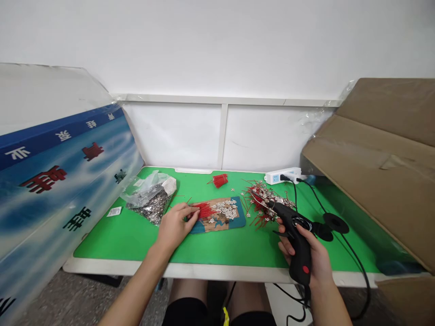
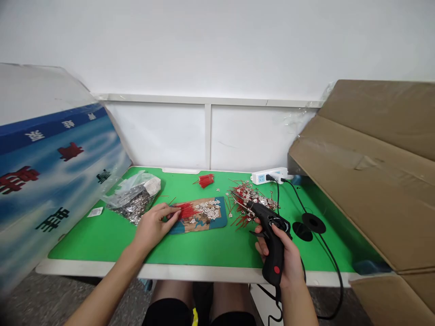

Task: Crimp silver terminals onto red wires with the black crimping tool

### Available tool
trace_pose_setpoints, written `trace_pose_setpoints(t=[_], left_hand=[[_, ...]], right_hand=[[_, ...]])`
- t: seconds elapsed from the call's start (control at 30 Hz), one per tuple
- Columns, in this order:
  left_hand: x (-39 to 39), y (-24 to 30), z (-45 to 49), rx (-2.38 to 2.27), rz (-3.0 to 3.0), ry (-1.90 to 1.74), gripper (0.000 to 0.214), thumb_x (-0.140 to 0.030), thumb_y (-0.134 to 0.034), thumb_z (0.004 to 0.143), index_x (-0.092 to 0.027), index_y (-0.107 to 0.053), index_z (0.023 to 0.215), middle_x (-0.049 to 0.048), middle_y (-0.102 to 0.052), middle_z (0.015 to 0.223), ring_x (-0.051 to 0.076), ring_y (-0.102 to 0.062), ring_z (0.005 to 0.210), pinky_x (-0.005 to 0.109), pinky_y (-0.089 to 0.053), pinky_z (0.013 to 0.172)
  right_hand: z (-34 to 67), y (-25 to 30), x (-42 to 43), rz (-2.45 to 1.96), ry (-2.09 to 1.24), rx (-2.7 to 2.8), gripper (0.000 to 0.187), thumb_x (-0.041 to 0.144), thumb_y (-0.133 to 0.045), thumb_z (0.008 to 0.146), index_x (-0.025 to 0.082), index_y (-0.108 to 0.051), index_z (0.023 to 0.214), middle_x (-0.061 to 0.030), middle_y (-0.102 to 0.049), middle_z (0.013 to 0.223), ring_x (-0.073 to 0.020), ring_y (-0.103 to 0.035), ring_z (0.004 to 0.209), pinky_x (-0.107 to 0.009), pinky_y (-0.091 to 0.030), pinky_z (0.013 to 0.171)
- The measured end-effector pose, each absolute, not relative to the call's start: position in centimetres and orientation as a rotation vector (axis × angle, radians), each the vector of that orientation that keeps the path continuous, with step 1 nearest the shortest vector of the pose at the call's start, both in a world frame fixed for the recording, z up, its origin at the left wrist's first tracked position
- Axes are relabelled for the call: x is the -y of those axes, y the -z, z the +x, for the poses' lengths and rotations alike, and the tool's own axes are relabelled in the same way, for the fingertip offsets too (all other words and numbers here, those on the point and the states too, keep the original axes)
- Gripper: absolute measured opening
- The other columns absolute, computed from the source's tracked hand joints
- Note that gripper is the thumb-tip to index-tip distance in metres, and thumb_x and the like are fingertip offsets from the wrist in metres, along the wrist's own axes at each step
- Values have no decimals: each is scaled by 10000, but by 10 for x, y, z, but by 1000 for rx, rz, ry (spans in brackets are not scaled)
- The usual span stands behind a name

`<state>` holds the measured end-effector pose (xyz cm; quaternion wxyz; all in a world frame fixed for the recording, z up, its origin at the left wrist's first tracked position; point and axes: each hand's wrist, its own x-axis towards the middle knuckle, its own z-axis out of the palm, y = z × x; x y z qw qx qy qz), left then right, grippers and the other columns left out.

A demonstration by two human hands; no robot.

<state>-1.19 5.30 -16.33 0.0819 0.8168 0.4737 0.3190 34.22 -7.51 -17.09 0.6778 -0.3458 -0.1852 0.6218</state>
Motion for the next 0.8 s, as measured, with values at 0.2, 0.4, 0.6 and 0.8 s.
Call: trace_pose_setpoints(t=[0.2, 0.4, 0.6, 0.8], left_hand=[[-43, 151, -16, -1372, 2426, -996, 242, -329, -508, 1020, -183, -695, 972, 50, -621, 905, 186, -588, 882, 308, -439, 819], [-28, 154, -19, -1300, 2432, -921, 135, -229, -500, 958, -180, -592, 872, 49, -602, 920, 199, -558, 890, 322, -418, 806], [-30, 165, -17, -1384, 2500, -890, 104, -237, -582, 895, -195, -610, 804, 31, -617, 854, 214, -554, 867, 336, -394, 761], [-38, 165, -14, -1454, 2402, -966, 116, -245, -596, 905, -202, -629, 802, 20, -618, 851, 199, -558, 863, 324, -399, 757]], right_hand=[[335, 164, 77, -859, -1346, 483, 326, 378, -743, 847, 139, -762, 1068, -98, -688, 898, -101, -453, 498, -257, -438, 489], [327, 161, 80, -988, -1381, 632, 363, 403, -771, 824, 140, -789, 1073, -131, -718, 924, -102, -497, 492, -246, -420, 513], [324, 156, 78, -988, -1399, 585, 364, 415, -775, 816, 130, -800, 1041, -105, -704, 863, -88, -478, 477, -231, -404, 502], [327, 160, 81, -1028, -1404, 612, 350, 415, -743, 851, 157, -790, 1083, -110, -719, 916, -100, -497, 510, -241, -432, 539]])
